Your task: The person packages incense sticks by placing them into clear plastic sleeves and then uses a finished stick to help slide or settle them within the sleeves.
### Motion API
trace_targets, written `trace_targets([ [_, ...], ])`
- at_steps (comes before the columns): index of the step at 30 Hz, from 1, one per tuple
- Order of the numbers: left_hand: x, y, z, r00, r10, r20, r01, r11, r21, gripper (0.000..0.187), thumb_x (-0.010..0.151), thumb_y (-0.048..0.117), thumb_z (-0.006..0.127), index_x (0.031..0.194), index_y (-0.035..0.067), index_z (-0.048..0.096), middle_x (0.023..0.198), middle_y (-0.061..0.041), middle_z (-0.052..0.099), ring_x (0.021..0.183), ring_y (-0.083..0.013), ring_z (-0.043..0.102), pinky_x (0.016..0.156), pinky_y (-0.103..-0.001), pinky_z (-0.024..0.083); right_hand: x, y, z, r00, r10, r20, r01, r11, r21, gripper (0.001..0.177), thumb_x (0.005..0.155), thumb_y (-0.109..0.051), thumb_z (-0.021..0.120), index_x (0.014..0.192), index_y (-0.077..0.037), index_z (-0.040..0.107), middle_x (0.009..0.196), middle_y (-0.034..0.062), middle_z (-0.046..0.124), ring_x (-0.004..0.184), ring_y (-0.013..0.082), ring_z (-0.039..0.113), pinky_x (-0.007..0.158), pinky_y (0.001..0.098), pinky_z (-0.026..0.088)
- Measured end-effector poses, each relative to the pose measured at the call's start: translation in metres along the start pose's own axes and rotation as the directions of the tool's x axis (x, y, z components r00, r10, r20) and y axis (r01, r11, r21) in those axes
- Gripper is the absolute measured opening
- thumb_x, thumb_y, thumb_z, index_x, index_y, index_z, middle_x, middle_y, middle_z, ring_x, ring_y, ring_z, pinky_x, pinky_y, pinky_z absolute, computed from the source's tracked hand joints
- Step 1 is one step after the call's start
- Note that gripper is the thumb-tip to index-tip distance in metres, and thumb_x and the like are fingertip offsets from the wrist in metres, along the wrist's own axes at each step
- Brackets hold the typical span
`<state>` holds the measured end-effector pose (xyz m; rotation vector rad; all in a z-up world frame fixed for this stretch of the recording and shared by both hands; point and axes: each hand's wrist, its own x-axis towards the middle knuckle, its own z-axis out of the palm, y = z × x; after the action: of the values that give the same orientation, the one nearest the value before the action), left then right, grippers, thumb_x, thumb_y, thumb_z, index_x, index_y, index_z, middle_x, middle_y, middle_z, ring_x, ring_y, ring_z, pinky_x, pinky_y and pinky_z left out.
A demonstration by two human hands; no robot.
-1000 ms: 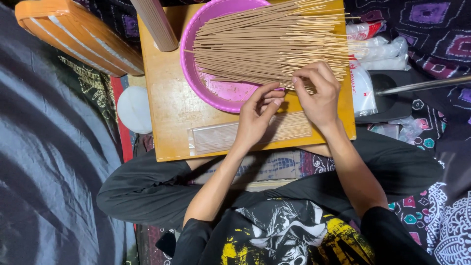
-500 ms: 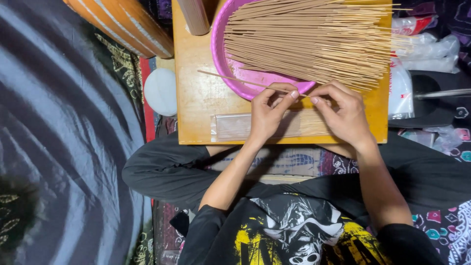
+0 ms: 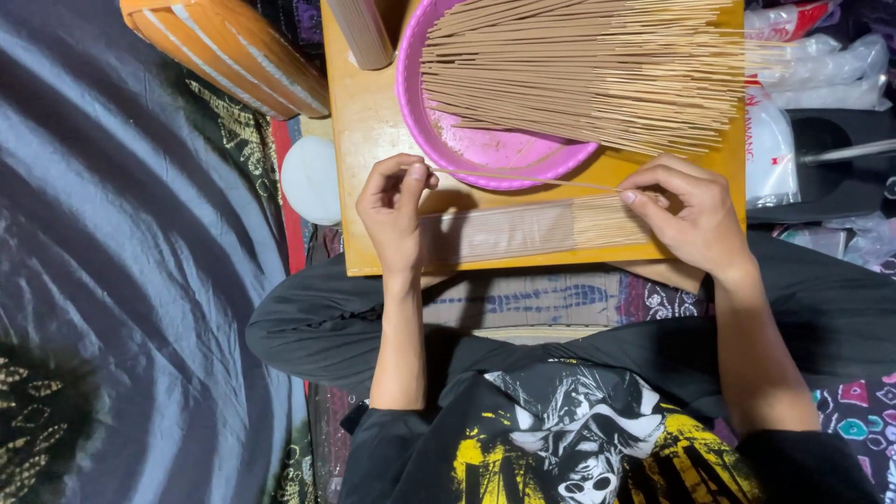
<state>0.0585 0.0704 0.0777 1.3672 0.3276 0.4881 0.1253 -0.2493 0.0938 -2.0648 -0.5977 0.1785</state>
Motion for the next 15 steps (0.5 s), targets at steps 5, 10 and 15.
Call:
trace_targets([
  [5, -0.008, -0.02, 0.006, 0.995, 0.101, 0.0, -0.101, 0.995, 0.015, 0.011, 0.094, 0.007, 0.073, 0.102, -0.001, 0.072, 0.082, -0.012, 0.069, 0.072, -0.0171, 0.068, 0.073, -0.032, 0.058, 0.0, 0.015, 0.016, 0.993, -0.112, -0.047, 0.114, 0.992, 0.056, 0.01, 0.093, 0.004, 0.072, 0.099, -0.003, 0.076, 0.086, 0.0144, 0.069, 0.067, 0.0261, 0.06, 0.064, 0.0366, 0.048],
  [10, -0.039, -0.029, 0.047, 0.993, 0.028, 0.111, -0.04, 0.993, 0.108, 0.012, 0.09, 0.011, 0.079, 0.1, 0.006, 0.076, 0.087, -0.005, 0.072, 0.083, -0.0108, 0.064, 0.08, -0.03, 0.053, 0.001, 0.005, 0.041, 0.992, -0.099, -0.074, 0.108, 0.986, 0.124, 0.01, 0.09, 0.004, 0.072, 0.098, -0.003, 0.076, 0.081, 0.0121, 0.068, 0.062, 0.0207, 0.057, 0.061, 0.0342, 0.047],
  [15, -0.068, -0.046, 0.082, 0.954, -0.073, 0.291, 0.028, 0.988, 0.154, 0.012, 0.084, 0.009, 0.084, 0.096, 0.01, 0.079, 0.086, -0.006, 0.074, 0.085, -0.0144, 0.07, 0.079, -0.03, 0.057, -0.005, -0.004, 0.051, 0.993, -0.115, -0.031, 0.118, 0.985, 0.127, 0.013, 0.09, 0.002, 0.072, 0.099, -0.007, 0.077, 0.082, 0.0082, 0.067, 0.06, 0.0194, 0.056, 0.06, 0.0324, 0.049],
])
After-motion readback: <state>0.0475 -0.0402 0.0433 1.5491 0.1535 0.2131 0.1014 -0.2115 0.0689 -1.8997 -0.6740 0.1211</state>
